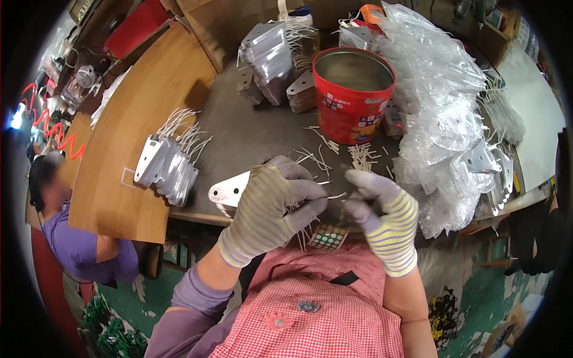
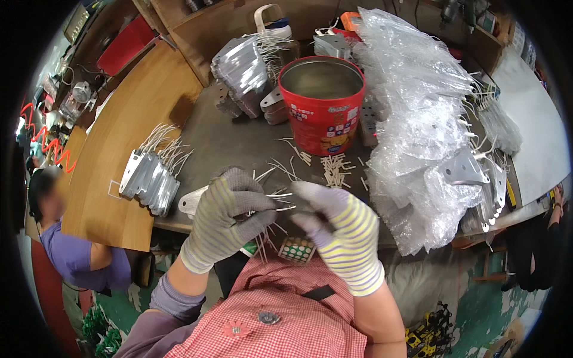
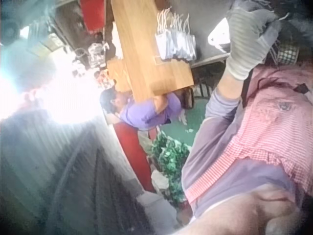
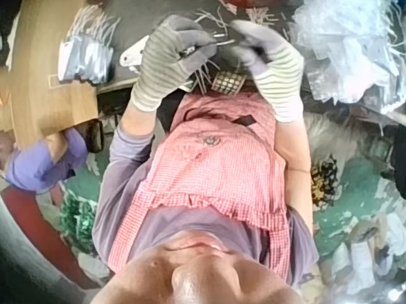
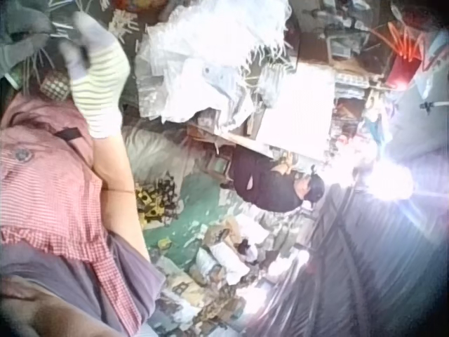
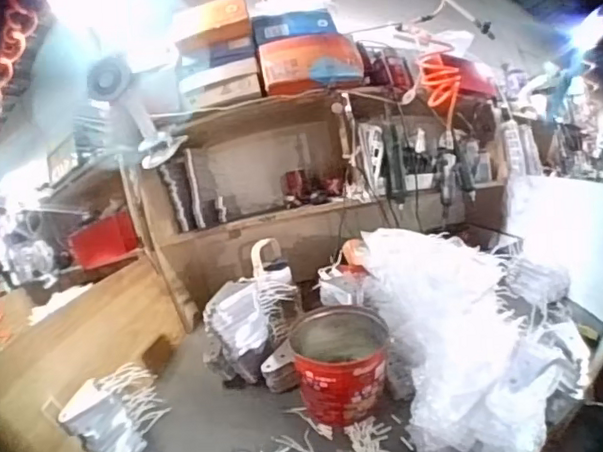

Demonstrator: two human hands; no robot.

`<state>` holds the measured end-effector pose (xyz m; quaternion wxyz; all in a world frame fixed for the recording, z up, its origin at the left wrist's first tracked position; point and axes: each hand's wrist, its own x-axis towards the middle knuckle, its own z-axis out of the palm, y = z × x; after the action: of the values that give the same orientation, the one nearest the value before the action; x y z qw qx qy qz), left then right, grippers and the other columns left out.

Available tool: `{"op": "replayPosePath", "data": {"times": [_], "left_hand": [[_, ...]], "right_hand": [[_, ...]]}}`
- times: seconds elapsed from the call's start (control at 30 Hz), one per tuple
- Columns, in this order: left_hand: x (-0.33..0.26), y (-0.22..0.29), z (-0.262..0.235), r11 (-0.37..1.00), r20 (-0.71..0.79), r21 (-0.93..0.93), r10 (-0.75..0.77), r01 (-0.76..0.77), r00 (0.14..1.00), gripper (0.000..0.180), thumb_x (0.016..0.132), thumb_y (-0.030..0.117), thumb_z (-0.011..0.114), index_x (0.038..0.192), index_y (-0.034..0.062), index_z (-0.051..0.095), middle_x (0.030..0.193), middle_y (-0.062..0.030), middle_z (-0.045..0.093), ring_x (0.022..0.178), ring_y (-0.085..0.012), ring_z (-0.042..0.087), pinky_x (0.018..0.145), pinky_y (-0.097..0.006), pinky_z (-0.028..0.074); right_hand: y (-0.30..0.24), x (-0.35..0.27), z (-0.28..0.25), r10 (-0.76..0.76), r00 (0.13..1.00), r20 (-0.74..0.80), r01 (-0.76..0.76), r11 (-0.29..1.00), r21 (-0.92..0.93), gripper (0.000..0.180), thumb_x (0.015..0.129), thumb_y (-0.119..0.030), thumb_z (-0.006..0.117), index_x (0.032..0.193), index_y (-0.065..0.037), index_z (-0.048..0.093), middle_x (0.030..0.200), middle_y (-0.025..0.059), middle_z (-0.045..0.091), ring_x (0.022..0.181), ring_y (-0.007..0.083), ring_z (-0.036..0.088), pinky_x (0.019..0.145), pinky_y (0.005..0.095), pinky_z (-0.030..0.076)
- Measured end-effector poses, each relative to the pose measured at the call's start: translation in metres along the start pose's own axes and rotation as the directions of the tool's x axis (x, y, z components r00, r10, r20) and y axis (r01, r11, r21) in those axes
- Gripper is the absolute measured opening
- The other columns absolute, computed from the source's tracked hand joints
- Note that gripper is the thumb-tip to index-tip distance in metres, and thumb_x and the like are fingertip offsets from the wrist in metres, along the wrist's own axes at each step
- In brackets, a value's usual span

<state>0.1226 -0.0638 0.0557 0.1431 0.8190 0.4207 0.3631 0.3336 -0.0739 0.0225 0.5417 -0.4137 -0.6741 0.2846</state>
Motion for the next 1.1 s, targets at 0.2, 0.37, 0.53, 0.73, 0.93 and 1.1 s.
{"op": "replayPosePath", "data": {"times": [0.2,0.37,0.53,0.73,0.93,1.1], "left_hand": [[0.002,-0.001,-0.004,0.997,0.004,0.019,0.076,-0.076,0.997,0.016,0.073,0.014,0.083,0.086,0.0077,0.077,0.079,-0.0065,0.064,0.08,-0.025,0.062,0.072,-0.037,0.047],[0.002,0.003,-0.002,0.994,-0.003,-0.103,-0.03,0.03,1.0,0.017,0.078,0.019,0.079,0.088,0.0052,0.078,0.082,-0.0123,0.07,0.078,-0.0313,0.064,0.073,-0.041,0.049],[0.003,0.005,-0.005,0.998,0.0,-0.066,-0.022,0.022,1.0,0.017,0.078,0.019,0.079,0.089,0.0053,0.078,0.081,-0.0121,0.07,0.078,-0.0307,0.064,0.072,-0.041,0.049],[0.001,0.003,-0.003,0.998,-0.014,-0.058,-0.015,0.014,1.0,0.016,0.076,0.018,0.081,0.087,0.0065,0.077,0.082,-0.0097,0.067,0.079,-0.0278,0.063,0.072,-0.039,0.049],[0.0,0.002,-0.004,0.999,-0.005,-0.037,-0.016,0.016,1.0,0.02,0.078,0.021,0.079,0.089,0.005,0.077,0.084,-0.0129,0.07,0.082,-0.0316,0.065,0.076,-0.042,0.051],[0.0,-0.002,-0.003,0.998,-0.006,-0.067,0.014,-0.014,1.0,0.017,0.074,0.016,0.083,0.087,0.0067,0.076,0.084,-0.0074,0.064,0.078,-0.0248,0.061,0.069,-0.037,0.047]], "right_hand": [[0.011,0.006,0.014,-0.238,0.963,-0.126,0.196,0.94,-0.279,0.014,0.081,-0.011,0.079,0.091,-0.008,0.069,0.083,0.0086,0.068,0.077,0.0301,0.065,0.072,0.0364,0.053],[0.015,0.0,0.01,0.259,0.963,-0.077,-0.165,0.787,0.594,0.031,0.09,-0.001,0.069,0.119,-0.002,0.06,0.095,0.0039,0.064,0.086,0.0111,0.059,0.079,0.0264,0.051],[0.017,-0.001,0.015,0.263,0.963,0.063,-0.237,0.706,0.668,0.048,0.086,0.004,0.069,0.131,-0.003,0.055,0.101,0.0034,0.063,0.095,0.0107,0.059,0.086,0.0247,0.048],[0.005,-0.005,0.015,0.253,0.967,0.039,-0.219,0.737,0.639,0.043,0.086,0.007,0.067,0.126,-0.003,0.056,0.103,0.0041,0.064,0.092,0.0102,0.061,0.082,0.0245,0.05],[-0.002,-0.01,0.019,0.174,0.983,-0.051,-0.129,0.868,0.48,0.04,0.084,0.012,0.066,0.121,-0.004,0.059,0.099,0.0045,0.066,0.09,0.0111,0.063,0.081,0.025,0.051],[-0.003,-0.002,0.023,-0.201,0.967,-0.155,0.206,0.978,0.015,0.027,0.077,0.012,0.071,0.1,-0.003,0.068,0.086,0.0103,0.065,0.076,0.0245,0.063,0.07,0.0317,0.05]]}}
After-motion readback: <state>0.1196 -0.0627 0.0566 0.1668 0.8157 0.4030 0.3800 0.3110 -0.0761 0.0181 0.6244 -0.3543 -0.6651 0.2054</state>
